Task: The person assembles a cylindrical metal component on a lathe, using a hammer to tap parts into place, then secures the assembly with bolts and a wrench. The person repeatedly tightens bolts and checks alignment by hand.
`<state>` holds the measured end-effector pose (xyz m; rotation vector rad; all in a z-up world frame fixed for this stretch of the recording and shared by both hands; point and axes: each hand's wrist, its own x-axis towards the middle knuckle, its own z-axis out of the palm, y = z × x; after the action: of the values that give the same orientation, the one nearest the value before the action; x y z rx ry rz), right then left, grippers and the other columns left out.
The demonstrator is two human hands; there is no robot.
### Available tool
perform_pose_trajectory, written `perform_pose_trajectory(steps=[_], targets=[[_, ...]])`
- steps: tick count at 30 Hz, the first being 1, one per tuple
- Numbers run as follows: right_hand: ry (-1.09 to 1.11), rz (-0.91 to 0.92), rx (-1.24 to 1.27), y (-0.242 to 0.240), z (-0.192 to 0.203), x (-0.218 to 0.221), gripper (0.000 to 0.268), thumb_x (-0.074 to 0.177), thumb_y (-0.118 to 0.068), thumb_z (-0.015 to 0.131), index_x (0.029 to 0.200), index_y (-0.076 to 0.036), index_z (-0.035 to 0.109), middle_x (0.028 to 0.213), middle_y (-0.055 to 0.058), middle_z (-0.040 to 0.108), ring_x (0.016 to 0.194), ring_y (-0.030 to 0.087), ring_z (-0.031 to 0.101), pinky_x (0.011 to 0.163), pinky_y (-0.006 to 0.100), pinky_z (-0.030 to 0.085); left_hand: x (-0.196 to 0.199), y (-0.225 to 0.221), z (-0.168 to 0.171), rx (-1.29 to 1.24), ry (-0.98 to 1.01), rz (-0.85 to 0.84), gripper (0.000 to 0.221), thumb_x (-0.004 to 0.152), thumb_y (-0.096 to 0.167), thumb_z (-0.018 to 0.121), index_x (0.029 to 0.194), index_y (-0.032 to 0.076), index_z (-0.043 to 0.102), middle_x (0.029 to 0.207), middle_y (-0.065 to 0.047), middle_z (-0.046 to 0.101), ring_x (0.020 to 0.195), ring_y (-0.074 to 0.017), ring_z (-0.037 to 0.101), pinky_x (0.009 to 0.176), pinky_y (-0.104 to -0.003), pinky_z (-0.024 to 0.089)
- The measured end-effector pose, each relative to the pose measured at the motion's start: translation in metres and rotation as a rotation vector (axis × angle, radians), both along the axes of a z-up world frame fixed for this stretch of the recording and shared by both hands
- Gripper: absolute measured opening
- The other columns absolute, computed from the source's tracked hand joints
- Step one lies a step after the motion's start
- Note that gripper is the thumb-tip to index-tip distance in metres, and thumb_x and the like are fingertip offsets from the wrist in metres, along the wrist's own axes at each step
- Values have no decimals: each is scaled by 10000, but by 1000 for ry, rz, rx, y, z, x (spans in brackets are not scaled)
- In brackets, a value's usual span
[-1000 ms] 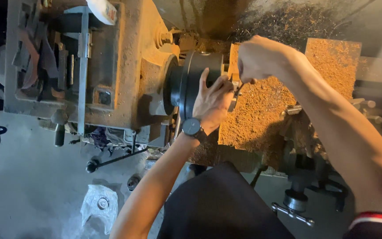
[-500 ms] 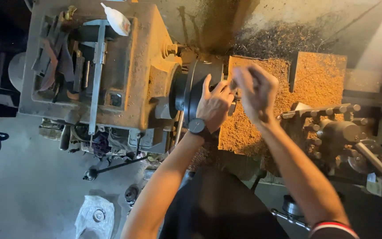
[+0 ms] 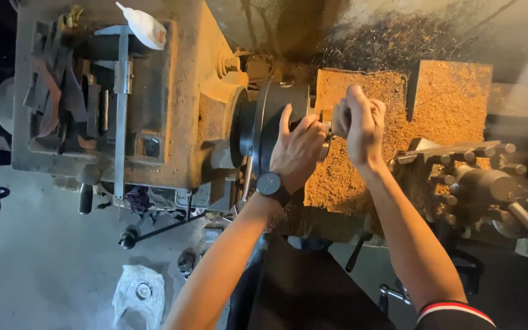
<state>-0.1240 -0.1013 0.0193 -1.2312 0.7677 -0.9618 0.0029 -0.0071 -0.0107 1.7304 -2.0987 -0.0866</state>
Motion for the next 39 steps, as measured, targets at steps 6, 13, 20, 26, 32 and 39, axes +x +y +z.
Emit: perform_pose_trajectory(steps=[6,13,20,26,32,39], targets=[[76,15,23,-15,-2,13,519,1073,-358,412,599,-155,353,497,-24,332,424,91,257,403,295,195,-3,1,0,101,-77,27,92,869,99,651,957,91,678,1080,-36,608,1277,-209,507,1233,-696,201],[-1,106,249,-39,1,18,541,1071,-375,430,589,-145,341,498,-25,311,428,100,252,413,305,181,-3,3,3,81,-113,28,191,831,62,649,1014,88,696,1146,-28,617,1346,-208,467,1227,-671,183],[-21,136,371,-62,-14,16,564,1054,-409,466,575,-144,331,494,-13,253,408,117,226,396,318,142,-6,-1,-1,153,-153,60,199,814,100,673,1001,147,725,1182,9,634,1376,-206,438,1231,-654,164],[-160,-14,168,-26,-12,-15,609,1078,-491,461,569,-175,352,477,-28,291,387,130,245,375,323,211,-5,1,11,140,-155,36,178,820,120,689,989,149,738,1164,16,647,1338,-203,474,1208,-673,202],[-82,-109,-201,16,-33,-11,564,1073,-388,414,549,-185,369,444,-31,324,359,94,261,338,307,214,-5,-1,21,66,-81,36,147,840,130,677,977,116,729,1120,3,645,1311,-228,513,1195,-680,246],[-47,-70,-45,-9,-18,-9,547,1094,-339,411,575,-177,356,480,-30,307,411,106,229,402,310,187,-3,2,6,73,-94,31,230,816,95,674,1044,111,703,1137,-7,625,1325,-210,506,1211,-663,224]])
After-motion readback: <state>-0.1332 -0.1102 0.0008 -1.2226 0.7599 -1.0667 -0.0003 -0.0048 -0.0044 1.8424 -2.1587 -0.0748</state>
